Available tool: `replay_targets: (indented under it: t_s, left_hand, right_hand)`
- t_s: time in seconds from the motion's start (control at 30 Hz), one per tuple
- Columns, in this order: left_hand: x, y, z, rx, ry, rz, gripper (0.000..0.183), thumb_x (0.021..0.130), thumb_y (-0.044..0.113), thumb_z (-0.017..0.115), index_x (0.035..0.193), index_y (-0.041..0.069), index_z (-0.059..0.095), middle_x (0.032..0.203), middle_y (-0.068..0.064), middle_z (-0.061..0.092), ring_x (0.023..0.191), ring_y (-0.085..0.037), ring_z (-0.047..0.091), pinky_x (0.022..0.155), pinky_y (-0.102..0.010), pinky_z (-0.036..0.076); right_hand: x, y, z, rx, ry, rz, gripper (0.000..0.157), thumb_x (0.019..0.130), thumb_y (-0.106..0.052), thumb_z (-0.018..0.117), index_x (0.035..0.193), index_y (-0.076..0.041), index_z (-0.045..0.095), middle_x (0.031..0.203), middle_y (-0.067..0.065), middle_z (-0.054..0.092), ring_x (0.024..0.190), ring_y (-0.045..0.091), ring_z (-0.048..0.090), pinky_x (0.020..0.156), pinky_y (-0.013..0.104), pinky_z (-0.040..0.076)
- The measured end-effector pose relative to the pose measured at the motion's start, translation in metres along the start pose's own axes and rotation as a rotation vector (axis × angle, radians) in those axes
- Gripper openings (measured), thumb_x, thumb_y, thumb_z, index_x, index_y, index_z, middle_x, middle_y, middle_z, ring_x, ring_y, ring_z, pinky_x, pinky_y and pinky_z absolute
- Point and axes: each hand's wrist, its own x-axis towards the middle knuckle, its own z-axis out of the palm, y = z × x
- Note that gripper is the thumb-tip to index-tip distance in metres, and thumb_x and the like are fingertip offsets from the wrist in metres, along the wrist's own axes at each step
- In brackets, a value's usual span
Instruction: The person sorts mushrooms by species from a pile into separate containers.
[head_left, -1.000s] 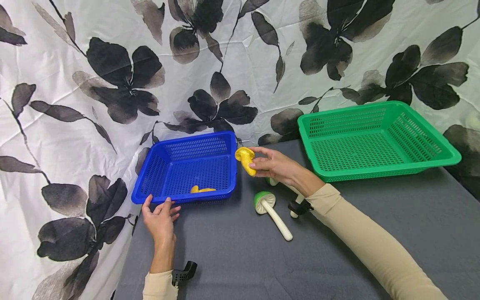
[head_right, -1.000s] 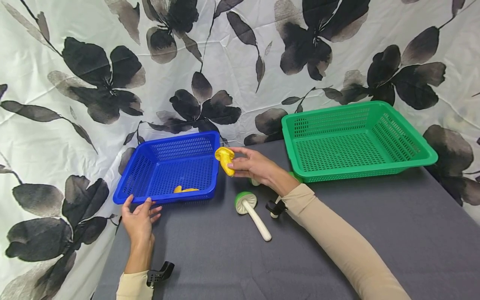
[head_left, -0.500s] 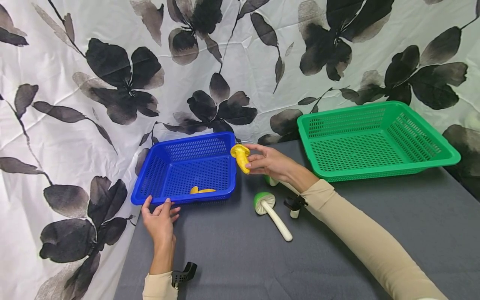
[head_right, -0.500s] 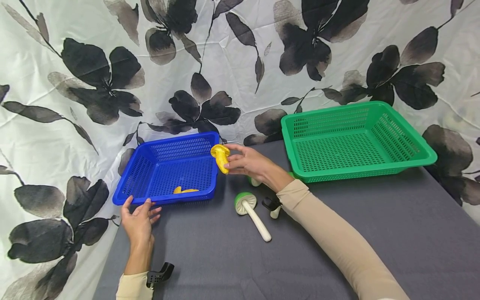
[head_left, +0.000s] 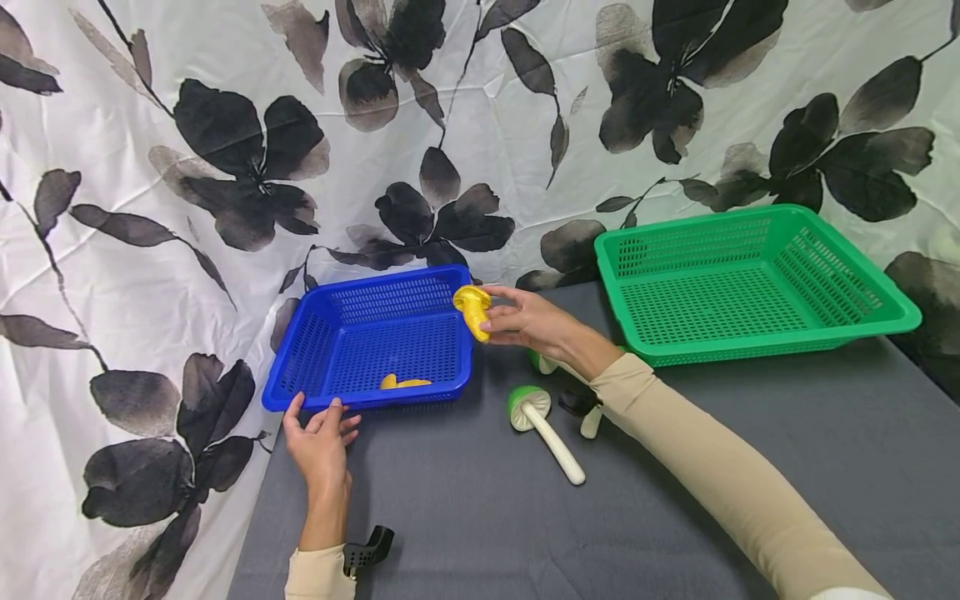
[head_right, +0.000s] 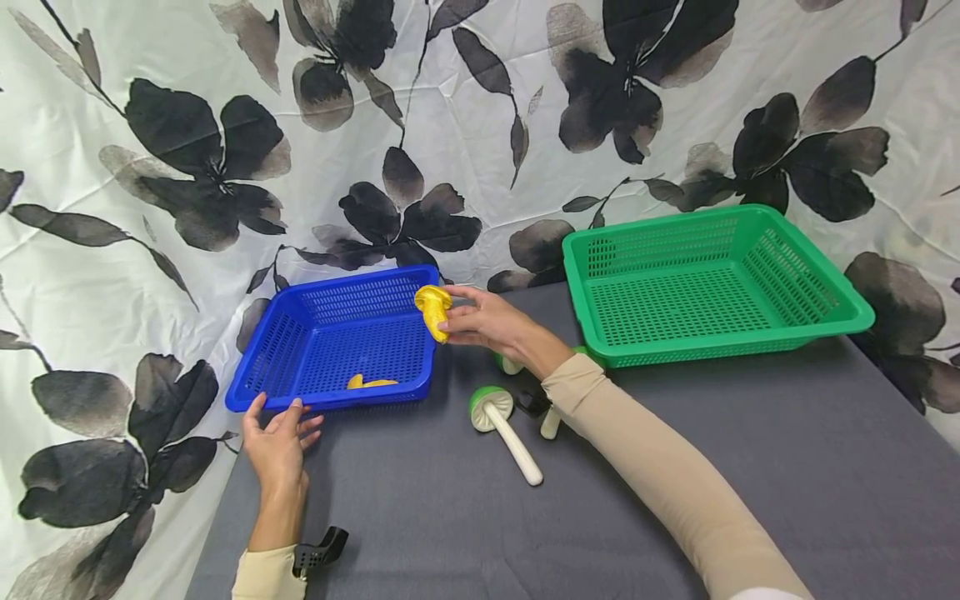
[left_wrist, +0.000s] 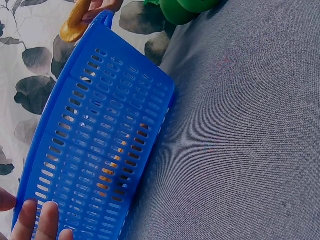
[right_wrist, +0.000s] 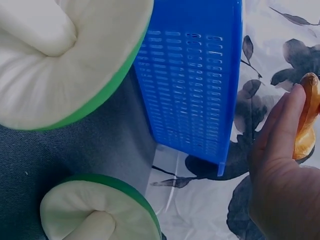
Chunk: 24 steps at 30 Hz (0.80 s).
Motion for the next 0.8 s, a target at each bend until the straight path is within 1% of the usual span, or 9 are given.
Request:
replay_targets:
  t_s: [0.1, 0.3, 0.53, 0.7, 0.8]
  left_hand:
    - [0.0, 0.0, 0.0, -0.003, 0.002, -0.003, 0.069, 0.098, 0.028, 0.07, 0.155, 0.019, 0.031, 0.112, -0.022, 0.07, 0.074, -0.018, 0.076, 0.067, -0.035, 0.063]
    - [0.0, 0.0, 0.001, -0.014, 0.003, -0.008, 0.069, 0.098, 0.027, 0.07, 0.154, 0.019, 0.031, 0.112, -0.022, 0.07, 0.073, -0.018, 0.076, 0.068, -0.037, 0.064]
    - [-0.001, 0.001, 0.001, -0.001, 0.003, -0.009, 0.069, 0.098, 0.029, 0.07, 0.155, 0.02, 0.031, 0.112, -0.021, 0.07, 0.074, -0.018, 0.076, 0.067, -0.034, 0.063]
    - [-0.001, 0.0, 0.0, 0.0, 0.004, -0.01, 0.069, 0.098, 0.028, 0.07, 0.155, 0.021, 0.031, 0.11, -0.019, 0.071, 0.075, -0.02, 0.076, 0.069, -0.037, 0.064]
    - [0.0, 0.0, 0.0, -0.009, 0.002, -0.009, 0.07, 0.098, 0.028, 0.071, 0.155, 0.02, 0.031, 0.109, -0.018, 0.071, 0.076, -0.021, 0.077, 0.069, -0.038, 0.064]
  right_hand:
    - [0.004, 0.0, 0.002, -0.008, 0.013, 0.008, 0.077, 0.092, 0.002, 0.071, 0.157, -0.019, 0.035, 0.122, 0.014, 0.064, 0.101, 0.023, 0.07, 0.098, 0.046, 0.056]
    - [0.014, 0.001, 0.003, -0.003, 0.028, 0.008, 0.075, 0.092, 0.002, 0.072, 0.155, -0.019, 0.038, 0.124, 0.015, 0.064, 0.1, 0.022, 0.071, 0.093, 0.041, 0.059]
    - [0.024, 0.002, 0.006, 0.001, 0.035, 0.006, 0.075, 0.091, 0.001, 0.072, 0.155, -0.019, 0.038, 0.13, 0.018, 0.062, 0.101, 0.024, 0.07, 0.1, 0.046, 0.055]
    - [0.031, 0.002, 0.009, 0.014, 0.043, 0.011, 0.077, 0.091, 0.002, 0.073, 0.156, -0.018, 0.037, 0.136, 0.02, 0.059, 0.104, 0.025, 0.069, 0.106, 0.051, 0.05]
    - [0.035, 0.002, 0.012, 0.014, 0.043, 0.012, 0.078, 0.091, 0.003, 0.072, 0.156, -0.017, 0.035, 0.138, 0.021, 0.058, 0.103, 0.025, 0.069, 0.107, 0.052, 0.048]
